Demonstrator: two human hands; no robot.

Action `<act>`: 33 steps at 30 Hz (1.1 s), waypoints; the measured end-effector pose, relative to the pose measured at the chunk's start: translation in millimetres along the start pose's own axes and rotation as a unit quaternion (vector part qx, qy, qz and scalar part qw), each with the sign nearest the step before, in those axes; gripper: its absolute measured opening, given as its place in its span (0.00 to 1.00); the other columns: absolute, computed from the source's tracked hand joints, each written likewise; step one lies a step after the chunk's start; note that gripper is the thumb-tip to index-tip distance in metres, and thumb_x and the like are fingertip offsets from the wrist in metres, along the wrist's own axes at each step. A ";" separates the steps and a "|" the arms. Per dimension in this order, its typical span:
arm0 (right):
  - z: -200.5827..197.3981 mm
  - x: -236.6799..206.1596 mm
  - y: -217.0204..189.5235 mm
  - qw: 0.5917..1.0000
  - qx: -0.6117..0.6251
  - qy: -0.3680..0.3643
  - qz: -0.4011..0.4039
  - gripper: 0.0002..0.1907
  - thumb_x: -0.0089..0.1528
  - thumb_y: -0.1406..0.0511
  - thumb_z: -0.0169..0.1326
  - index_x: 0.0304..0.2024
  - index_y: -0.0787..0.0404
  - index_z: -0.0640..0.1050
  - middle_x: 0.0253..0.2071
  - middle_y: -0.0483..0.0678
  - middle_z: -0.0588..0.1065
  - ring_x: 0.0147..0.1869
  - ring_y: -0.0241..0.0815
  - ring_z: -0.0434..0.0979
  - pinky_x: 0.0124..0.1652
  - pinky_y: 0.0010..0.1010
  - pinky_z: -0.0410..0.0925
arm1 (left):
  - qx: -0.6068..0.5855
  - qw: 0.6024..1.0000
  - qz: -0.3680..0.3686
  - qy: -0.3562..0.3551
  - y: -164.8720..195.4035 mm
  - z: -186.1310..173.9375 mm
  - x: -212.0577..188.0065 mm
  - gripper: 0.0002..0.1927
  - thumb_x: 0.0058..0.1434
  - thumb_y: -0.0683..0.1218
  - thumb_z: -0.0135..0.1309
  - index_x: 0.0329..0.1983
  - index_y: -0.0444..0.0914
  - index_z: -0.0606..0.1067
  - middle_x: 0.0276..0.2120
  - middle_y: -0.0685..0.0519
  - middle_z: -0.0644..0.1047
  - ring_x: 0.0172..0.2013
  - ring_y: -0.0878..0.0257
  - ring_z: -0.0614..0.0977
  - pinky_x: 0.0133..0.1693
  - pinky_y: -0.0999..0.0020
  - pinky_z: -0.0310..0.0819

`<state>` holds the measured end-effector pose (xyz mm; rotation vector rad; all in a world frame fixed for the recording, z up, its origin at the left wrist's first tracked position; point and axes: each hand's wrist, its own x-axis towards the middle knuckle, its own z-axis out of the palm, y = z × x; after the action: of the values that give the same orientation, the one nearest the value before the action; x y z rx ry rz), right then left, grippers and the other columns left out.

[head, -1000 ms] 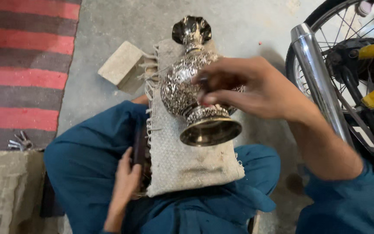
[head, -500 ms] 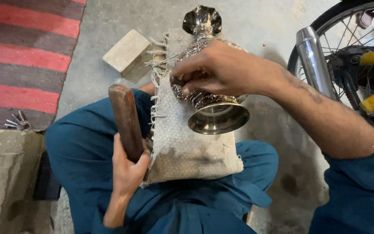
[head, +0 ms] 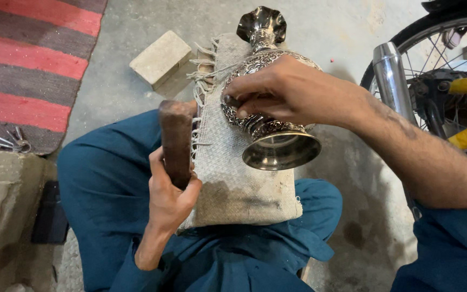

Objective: The person uses a hammer and a small metal punch to engrave a decorative pattern on a silver-colored metal vase. They repeatedly tap the punch against the vase surface to create a detailed design.

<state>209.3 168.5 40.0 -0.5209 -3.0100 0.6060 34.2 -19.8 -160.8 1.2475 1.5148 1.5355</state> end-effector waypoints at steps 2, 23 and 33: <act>0.5 -0.6 1.3 1.000 -0.001 0.003 -0.008 0.16 0.63 0.64 0.59 0.53 0.60 0.79 0.35 0.50 0.83 0.35 0.42 0.85 0.33 0.38 0.75 | 0.006 1.000 0.011 0.003 3.7 -0.7 1.0 0.33 0.55 0.34 0.57 0.63 0.34 0.60 0.35 0.50 0.78 0.34 0.64 0.82 0.39 0.69 0.77; 6.5 2.1 4.8 1.000 0.008 0.006 -0.007 0.13 0.62 0.66 0.60 0.49 0.58 0.81 0.33 0.48 0.83 0.33 0.40 0.84 0.34 0.37 0.75 | 0.202 0.969 0.139 0.028 34.8 -15.2 37.4 0.43 0.53 0.33 0.59 0.74 0.41 0.60 0.52 0.39 0.76 0.53 0.44 0.79 0.55 0.55 0.75; 2.0 4.1 -1.1 0.999 0.033 0.017 -0.016 0.14 0.62 0.65 0.61 0.50 0.61 0.81 0.35 0.50 0.83 0.34 0.41 0.85 0.34 0.35 0.75 | 0.143 0.977 0.140 0.072 29.5 -22.9 43.9 0.45 0.52 0.36 0.60 0.74 0.36 0.57 0.51 0.39 0.75 0.48 0.43 0.80 0.46 0.56 0.76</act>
<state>204.9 168.1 38.4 -0.4750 -2.9481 0.6849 3.0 8.2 -121.3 1.5996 1.7609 1.6558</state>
